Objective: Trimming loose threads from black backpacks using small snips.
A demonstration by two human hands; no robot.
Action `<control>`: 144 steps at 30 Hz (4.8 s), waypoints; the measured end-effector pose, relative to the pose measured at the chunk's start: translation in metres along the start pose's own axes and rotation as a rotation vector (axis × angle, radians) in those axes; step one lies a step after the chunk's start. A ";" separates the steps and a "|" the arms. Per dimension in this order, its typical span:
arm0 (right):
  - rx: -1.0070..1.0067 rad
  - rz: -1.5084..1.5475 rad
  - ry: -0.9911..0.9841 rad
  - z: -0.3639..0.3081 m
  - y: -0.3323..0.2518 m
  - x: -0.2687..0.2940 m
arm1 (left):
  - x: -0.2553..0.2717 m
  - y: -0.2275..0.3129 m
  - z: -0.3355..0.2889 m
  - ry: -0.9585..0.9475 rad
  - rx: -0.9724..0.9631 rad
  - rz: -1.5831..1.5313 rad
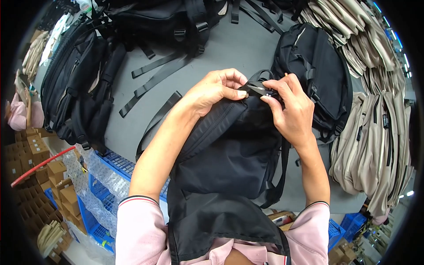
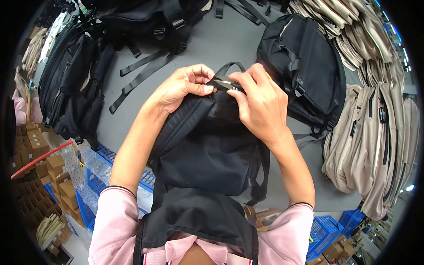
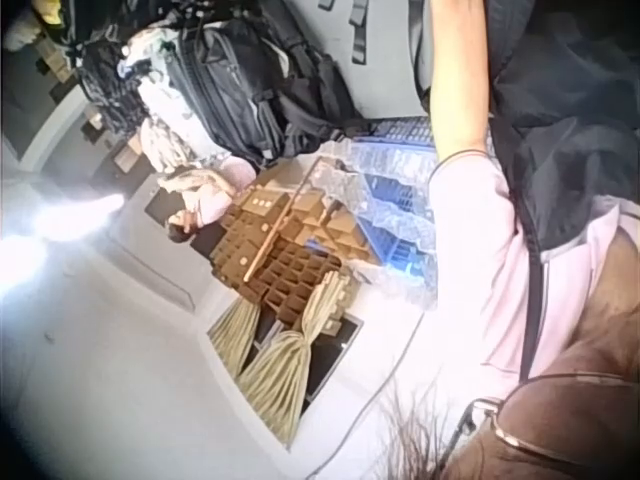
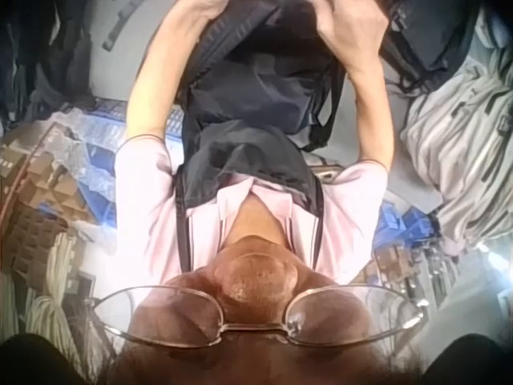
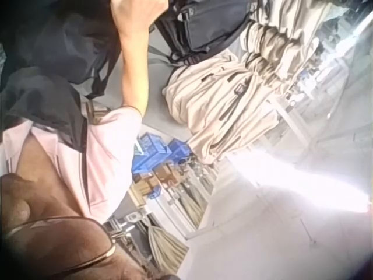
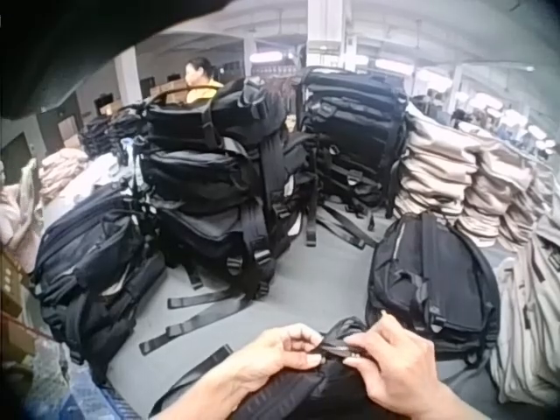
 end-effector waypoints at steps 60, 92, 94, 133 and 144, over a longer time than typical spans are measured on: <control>-1.020 1.453 0.092 -0.089 0.049 -0.041 | -0.052 0.026 0.081 -0.275 -0.326 1.279; -0.044 0.102 -0.478 -0.039 0.003 0.062 | -0.078 -0.026 -0.013 0.264 -0.044 0.162; -0.036 0.096 -0.503 -0.038 0.002 0.062 | -0.077 -0.028 -0.013 0.266 -0.038 0.190; -0.239 0.228 -0.378 -0.049 0.002 0.055 | -0.073 -0.024 -0.013 0.297 -0.154 0.302; -0.134 0.040 -0.444 -0.039 -0.005 0.062 | -0.070 -0.026 -0.012 0.317 -0.144 0.290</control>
Point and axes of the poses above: each hand's wrist, its own z-axis towards the middle knuckle, its own x-axis out of the back of the hand, y = z × x, the point moved 2 cm from there along z, towards the middle knuckle, and after that the axes turned 3 degrees about -x, right-handed, at the moved point
